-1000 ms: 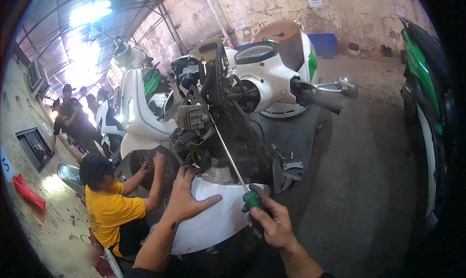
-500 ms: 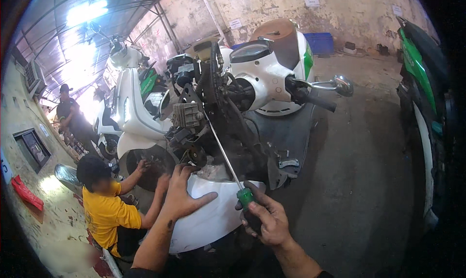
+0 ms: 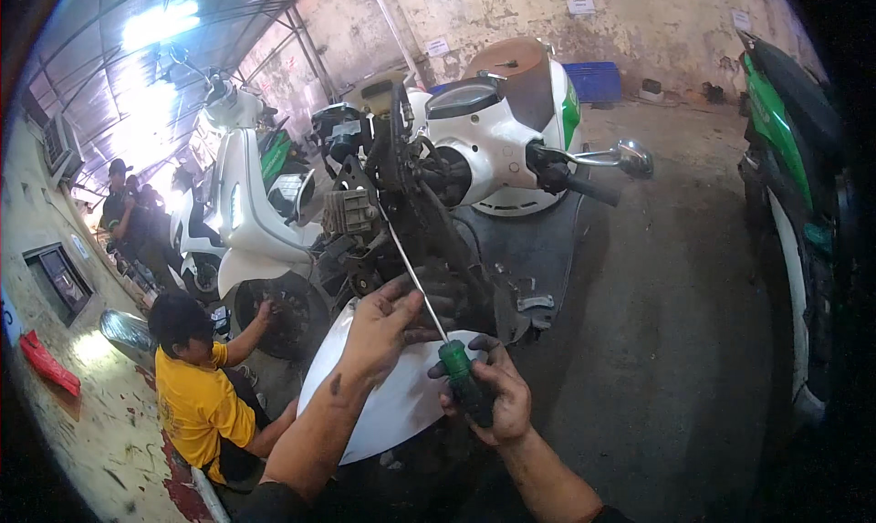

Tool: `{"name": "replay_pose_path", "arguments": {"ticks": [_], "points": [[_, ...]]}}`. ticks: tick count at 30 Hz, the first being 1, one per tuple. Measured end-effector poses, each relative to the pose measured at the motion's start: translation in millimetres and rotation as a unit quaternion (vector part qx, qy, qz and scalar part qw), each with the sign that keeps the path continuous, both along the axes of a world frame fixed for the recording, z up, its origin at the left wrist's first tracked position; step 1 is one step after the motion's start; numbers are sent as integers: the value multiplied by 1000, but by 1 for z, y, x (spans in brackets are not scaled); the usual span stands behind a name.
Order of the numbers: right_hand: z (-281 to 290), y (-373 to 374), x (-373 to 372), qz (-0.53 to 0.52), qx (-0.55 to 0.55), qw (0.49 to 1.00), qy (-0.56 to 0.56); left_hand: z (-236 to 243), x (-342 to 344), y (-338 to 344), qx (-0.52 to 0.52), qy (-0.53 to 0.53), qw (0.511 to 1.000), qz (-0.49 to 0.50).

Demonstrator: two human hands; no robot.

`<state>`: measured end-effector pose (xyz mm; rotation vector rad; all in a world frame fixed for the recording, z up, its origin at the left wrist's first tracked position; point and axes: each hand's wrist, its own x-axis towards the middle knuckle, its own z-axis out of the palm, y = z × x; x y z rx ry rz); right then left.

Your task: The person unfastens screws on the front of a scooter using a screwdriver, handles electrical components and wiring by hand, and then mounts the handlebar and headlight assembly onto the scooter steering column.

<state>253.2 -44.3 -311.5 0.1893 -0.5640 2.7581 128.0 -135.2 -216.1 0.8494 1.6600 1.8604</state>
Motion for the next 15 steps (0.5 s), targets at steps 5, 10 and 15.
{"name": "replay_pose_path", "arguments": {"ticks": [5, 10, 15], "points": [[2, 4, 21, -307, 378, 869, -85, -4, -5, 8, 14, -9, 1000, 24], [13, -9, 43, -484, 564, 653, -144, -1, -8, 6, 5, -3, 1000, 2], [-5, -15, 36, -435, 455, 754, -188, -3, -13, 11, 11, 5, 999, 33]]}}
